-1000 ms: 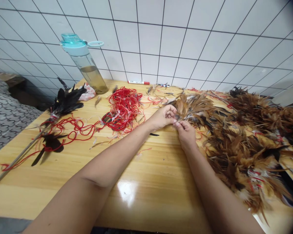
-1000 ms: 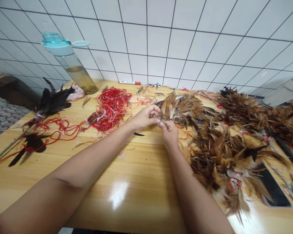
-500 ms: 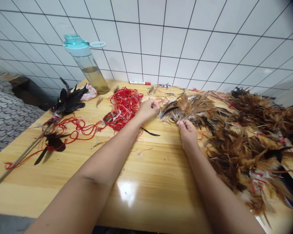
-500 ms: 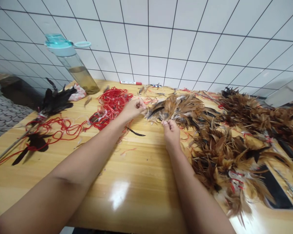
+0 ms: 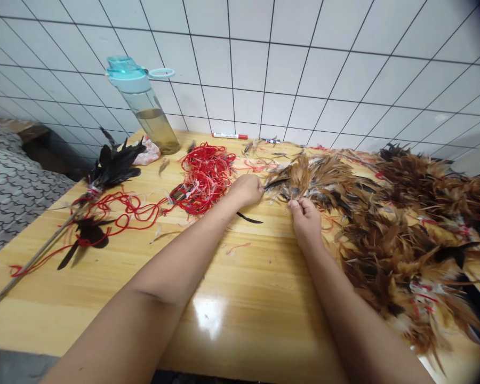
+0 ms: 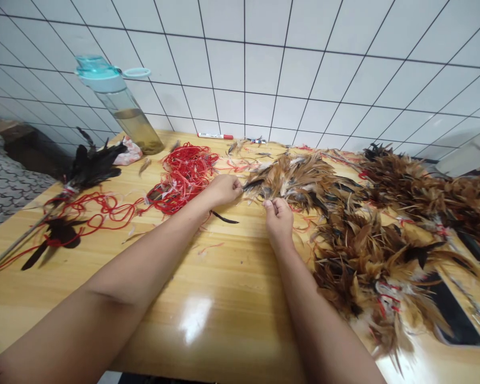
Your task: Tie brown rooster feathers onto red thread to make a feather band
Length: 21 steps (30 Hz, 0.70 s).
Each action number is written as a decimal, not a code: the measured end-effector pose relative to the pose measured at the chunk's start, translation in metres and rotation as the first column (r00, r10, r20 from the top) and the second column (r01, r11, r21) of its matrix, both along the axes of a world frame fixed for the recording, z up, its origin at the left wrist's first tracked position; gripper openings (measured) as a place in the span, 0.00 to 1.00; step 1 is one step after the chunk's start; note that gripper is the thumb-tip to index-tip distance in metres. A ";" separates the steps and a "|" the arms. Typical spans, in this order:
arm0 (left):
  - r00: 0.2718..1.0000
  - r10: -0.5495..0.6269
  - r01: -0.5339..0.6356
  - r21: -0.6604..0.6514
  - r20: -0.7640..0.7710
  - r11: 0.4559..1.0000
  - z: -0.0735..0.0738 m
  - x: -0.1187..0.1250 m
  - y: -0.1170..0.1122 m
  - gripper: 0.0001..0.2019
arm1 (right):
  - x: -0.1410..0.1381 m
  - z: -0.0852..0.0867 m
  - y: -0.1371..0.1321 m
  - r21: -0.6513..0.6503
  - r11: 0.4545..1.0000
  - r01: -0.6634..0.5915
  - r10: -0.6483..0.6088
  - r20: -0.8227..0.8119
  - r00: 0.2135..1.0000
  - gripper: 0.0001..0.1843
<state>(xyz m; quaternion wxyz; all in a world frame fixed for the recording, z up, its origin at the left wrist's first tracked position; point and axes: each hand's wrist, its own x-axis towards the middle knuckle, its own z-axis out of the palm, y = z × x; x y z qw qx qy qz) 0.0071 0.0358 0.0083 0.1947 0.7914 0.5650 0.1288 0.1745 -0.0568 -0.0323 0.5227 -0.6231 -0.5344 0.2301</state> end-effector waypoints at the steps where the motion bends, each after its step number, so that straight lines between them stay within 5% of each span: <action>1: 0.999 0.015 -0.014 -0.006 0.046 1.000 -0.001 -0.001 0.002 0.07 | 0.000 0.000 0.000 -0.001 1.000 0.004 -0.004 0.003 1.000 0.14; 5: 0.940 0.130 -0.116 -0.064 0.317 0.991 -0.008 -0.005 0.008 0.07 | 0.000 -0.001 0.000 0.002 1.000 0.011 -0.011 0.016 1.000 0.14; 9: 0.792 0.240 -0.138 -0.218 0.562 0.966 -0.008 -0.004 0.010 0.08 | 0.000 -0.001 -0.001 0.002 1.000 0.012 -0.012 0.018 1.000 0.14; 13: 0.606 0.315 0.060 -0.436 0.731 0.898 -0.002 -0.002 0.009 0.09 | -0.001 -0.001 -0.001 0.004 1.000 0.018 -0.018 0.002 1.000 0.14; 16: 0.488 0.341 0.199 -0.483 0.803 0.852 0.003 0.000 0.005 0.08 | -0.001 -0.002 0.001 0.006 1.000 0.028 -0.027 -0.046 0.999 0.14; 21: 0.437 0.336 0.355 -0.504 0.834 0.788 0.007 0.017 -0.013 0.08 | 0.001 -0.004 0.004 0.022 0.997 0.072 -0.067 -0.188 0.980 0.14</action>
